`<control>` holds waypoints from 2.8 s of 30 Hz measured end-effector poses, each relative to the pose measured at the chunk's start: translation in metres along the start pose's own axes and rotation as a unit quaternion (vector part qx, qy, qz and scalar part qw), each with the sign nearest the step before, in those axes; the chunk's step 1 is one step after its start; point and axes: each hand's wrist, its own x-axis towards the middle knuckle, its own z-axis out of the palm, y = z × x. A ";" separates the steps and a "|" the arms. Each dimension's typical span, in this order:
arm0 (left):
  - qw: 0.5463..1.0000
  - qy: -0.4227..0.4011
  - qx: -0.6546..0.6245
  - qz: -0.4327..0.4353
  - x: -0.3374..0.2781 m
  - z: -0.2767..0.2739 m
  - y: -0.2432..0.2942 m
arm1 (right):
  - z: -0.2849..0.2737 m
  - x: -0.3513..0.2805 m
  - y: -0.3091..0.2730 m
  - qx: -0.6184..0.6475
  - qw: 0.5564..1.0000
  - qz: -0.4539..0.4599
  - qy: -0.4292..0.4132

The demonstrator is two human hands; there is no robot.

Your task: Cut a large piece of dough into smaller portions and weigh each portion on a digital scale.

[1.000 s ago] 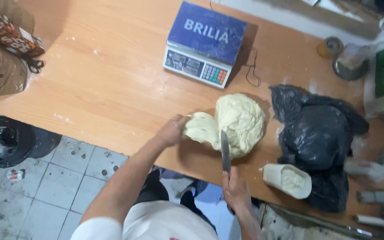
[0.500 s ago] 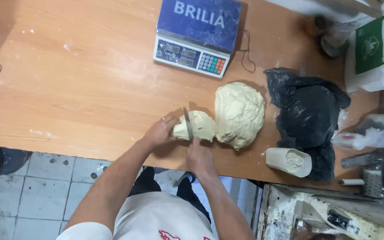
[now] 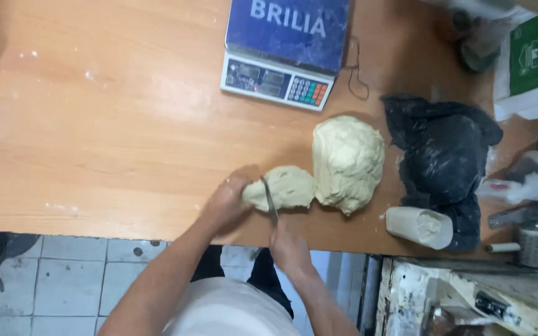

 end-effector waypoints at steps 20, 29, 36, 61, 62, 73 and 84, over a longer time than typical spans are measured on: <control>0.985 0.075 0.095 0.126 -0.014 -0.010 0.020 | 0.017 -0.068 0.024 0.005 0.999 0.043 -0.031; 0.988 -0.106 0.110 -0.020 -0.028 -0.005 0.002 | 0.021 -0.058 0.000 0.038 0.999 0.015 -0.006; 0.993 -0.060 0.087 -0.055 -0.032 -0.002 0.003 | 0.084 0.004 -0.006 0.034 0.999 0.005 0.002; 0.922 0.367 0.122 -0.021 0.313 -0.079 0.040 | -0.085 0.021 0.071 0.384 0.923 0.038 0.008; 0.919 0.373 0.126 -0.021 0.300 -0.082 0.028 | -0.097 0.045 0.074 0.384 0.923 0.031 0.006; 0.923 0.228 -0.163 -0.264 0.231 -0.054 -0.036 | -0.116 0.275 0.046 0.443 0.840 0.045 0.309; 0.926 0.166 -0.247 -0.230 0.131 -0.078 -0.059 | -0.097 0.204 0.041 0.507 0.832 0.045 0.222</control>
